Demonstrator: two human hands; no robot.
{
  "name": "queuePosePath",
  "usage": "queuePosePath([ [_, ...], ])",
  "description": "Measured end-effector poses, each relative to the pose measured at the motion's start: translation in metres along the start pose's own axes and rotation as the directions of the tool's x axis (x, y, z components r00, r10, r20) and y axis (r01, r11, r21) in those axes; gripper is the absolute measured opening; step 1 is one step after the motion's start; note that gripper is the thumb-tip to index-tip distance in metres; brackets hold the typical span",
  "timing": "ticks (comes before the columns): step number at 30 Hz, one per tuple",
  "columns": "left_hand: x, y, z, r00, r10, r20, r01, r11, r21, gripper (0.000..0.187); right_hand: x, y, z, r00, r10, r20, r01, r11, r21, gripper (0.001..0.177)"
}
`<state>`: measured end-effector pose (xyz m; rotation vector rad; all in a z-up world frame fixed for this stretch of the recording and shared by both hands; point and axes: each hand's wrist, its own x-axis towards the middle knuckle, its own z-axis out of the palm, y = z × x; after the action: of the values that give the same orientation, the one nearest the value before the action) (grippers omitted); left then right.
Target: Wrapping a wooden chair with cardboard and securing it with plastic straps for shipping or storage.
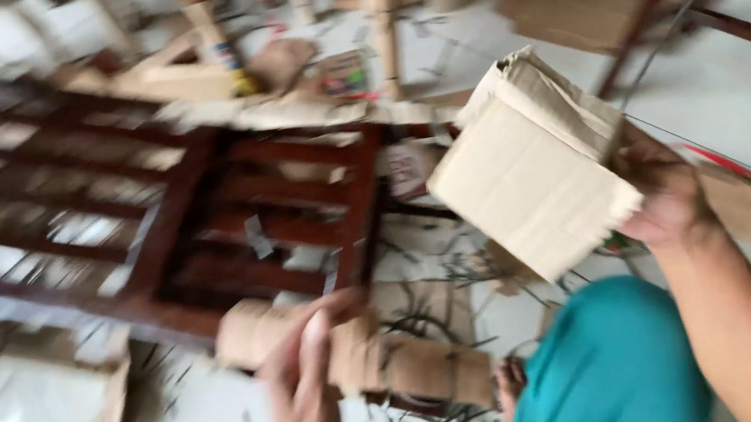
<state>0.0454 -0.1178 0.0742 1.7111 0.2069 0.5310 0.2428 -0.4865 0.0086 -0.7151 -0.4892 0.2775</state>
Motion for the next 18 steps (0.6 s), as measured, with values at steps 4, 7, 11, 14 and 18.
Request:
queuePosePath([
  [4,0.011,-0.006,-0.001,0.834,-0.281,0.474,0.498,0.754,-0.428,0.079,0.029,0.029,0.062,0.992,0.115,0.047,-0.104,0.978,-0.179,0.06],
  [7,0.015,-0.018,-0.015,0.781,-0.317,0.539,0.624,0.358,-0.694,0.086,0.06,0.051,0.137,0.886,0.392,0.249,-0.301,0.892,-0.337,0.045],
  [11,0.021,-0.004,-0.062,0.905,-0.381,0.192,0.364,0.455,-0.813,0.065,0.076,0.092,0.193,0.755,0.608,-0.248,-0.591,0.465,-0.66,0.101],
  [14,0.032,-0.055,-0.102,0.929,-0.371,-0.019,0.2,0.543,-0.816,0.048,0.086,0.115,0.226,0.839,0.544,0.004,-0.388,0.603,-0.697,0.04],
  [18,0.031,-0.061,-0.128,0.919,-0.393,-0.033,0.203,0.543,-0.815,0.039,0.091,0.127,0.259,0.81,0.587,0.02,-0.372,0.539,-0.755,0.032],
])
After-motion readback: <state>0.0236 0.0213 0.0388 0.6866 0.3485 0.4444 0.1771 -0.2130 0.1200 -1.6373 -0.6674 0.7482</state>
